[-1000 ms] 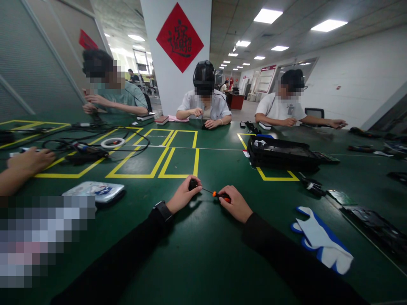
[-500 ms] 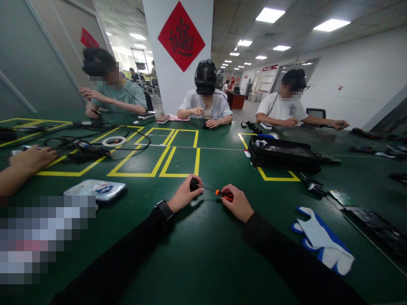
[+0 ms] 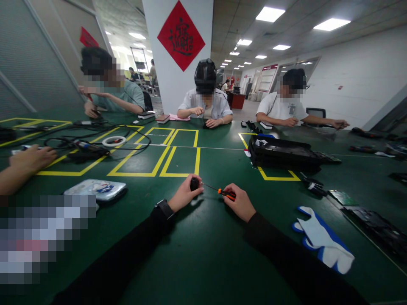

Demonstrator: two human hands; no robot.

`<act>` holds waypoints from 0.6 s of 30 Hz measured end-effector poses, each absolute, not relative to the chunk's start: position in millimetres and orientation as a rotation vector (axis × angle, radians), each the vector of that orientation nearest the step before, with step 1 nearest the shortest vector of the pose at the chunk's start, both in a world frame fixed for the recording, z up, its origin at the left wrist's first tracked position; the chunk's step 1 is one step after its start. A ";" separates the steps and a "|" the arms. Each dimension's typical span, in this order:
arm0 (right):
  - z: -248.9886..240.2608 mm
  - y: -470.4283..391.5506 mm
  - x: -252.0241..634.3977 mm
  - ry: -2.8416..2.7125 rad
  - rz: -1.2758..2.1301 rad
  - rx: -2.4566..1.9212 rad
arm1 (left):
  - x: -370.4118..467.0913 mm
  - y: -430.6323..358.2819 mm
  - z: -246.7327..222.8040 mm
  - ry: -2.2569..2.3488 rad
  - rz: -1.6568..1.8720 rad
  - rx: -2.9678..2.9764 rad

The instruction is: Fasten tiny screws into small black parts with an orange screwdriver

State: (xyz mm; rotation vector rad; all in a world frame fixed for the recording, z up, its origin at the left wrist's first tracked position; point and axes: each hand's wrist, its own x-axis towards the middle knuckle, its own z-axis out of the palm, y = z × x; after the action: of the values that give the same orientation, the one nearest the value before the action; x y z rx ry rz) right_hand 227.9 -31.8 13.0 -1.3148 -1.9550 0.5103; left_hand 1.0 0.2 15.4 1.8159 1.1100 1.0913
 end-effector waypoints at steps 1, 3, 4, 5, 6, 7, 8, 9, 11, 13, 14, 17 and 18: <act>13.3 -31.9 227.9 -1.957 0.513 -1.314 | 1.1 0.1 15.5 1.117 1.091 1.817; 13.6 -31.8 227.6 -1.962 0.516 -1.310 | 1.1 0.2 15.6 1.126 1.089 1.818; 13.5 -31.7 227.4 -1.964 0.516 -1.309 | 1.0 0.2 15.5 1.127 1.089 1.818; 13.0 -31.4 227.3 -1.965 0.514 -1.308 | 1.0 0.4 15.2 1.125 1.092 1.817; 12.4 -31.1 227.2 -1.967 0.512 -1.308 | 0.9 0.6 14.9 1.121 1.097 1.814; 11.7 -30.8 227.2 -1.968 0.510 -1.308 | 0.9 0.8 14.5 1.117 1.102 1.812; 10.9 -30.5 227.2 -1.970 0.508 -1.308 | 0.8 1.0 14.0 1.114 1.108 1.811; 10.3 -30.3 227.3 -1.972 0.506 -1.308 | 0.9 1.1 13.7 1.113 1.115 1.811; 9.6 -30.1 227.5 -1.978 0.504 -1.302 | 1.0 1.2 13.3 1.113 1.119 1.816; 10.2 -30.5 227.6 -1.984 0.504 -1.296 | 1.3 1.0 13.5 1.120 1.112 1.820; 11.0 -30.8 227.6 -1.986 0.506 -1.294 | 1.4 0.8 13.7 1.128 1.107 1.819; 13.5 -31.7 227.1 -1.995 0.517 -1.292 | 1.6 0.2 14.9 1.158 1.110 1.816; 14.1 -31.9 226.8 -1.997 0.518 -1.290 | 1.6 0.1 15.1 1.167 1.115 1.814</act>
State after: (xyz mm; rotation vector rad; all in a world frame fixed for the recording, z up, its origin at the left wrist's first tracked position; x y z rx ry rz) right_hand 226.8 -31.9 14.1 -1.2900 -1.9972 0.5176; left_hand 1.6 0.1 15.1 1.8145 1.1674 1.1155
